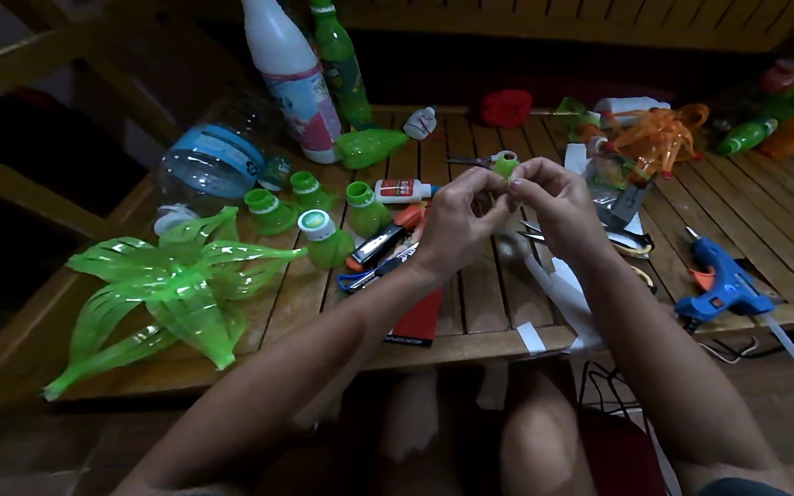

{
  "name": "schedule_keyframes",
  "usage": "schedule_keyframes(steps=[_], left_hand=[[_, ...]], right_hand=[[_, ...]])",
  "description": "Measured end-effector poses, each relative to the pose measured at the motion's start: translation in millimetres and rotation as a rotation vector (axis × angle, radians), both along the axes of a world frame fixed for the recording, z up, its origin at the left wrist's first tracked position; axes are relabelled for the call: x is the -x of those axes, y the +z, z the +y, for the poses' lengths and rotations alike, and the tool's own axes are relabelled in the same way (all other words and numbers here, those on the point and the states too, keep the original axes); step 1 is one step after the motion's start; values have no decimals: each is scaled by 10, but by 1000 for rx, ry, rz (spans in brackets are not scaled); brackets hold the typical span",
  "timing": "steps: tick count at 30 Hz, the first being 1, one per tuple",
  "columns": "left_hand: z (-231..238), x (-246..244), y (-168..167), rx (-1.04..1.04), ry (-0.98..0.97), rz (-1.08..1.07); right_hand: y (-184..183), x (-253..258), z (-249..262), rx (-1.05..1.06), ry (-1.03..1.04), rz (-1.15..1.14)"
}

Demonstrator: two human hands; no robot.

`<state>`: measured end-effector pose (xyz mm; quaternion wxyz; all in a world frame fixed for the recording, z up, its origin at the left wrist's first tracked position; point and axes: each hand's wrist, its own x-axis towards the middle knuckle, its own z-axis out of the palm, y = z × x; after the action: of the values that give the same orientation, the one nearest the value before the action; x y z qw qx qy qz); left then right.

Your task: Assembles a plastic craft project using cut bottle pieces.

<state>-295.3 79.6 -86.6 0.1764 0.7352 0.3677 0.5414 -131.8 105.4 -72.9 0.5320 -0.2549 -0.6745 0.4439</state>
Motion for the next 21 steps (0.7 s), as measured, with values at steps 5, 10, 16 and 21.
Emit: schedule_keyframes(steps=[5, 10, 16, 21], left_hand=[[-7, 0, 21, 24, 9, -1], [4, 13, 24, 13, 34, 5], [20, 12, -41, -180, 93, 101], [9, 54, -25, -103, 60, 73]], right_hand=[[17, -14, 2, -2, -5, -15], [58, -20, -18, 20, -41, -30], [35, 2, -9, 2, -61, -29], [42, -3, -11, 4, -51, -21]])
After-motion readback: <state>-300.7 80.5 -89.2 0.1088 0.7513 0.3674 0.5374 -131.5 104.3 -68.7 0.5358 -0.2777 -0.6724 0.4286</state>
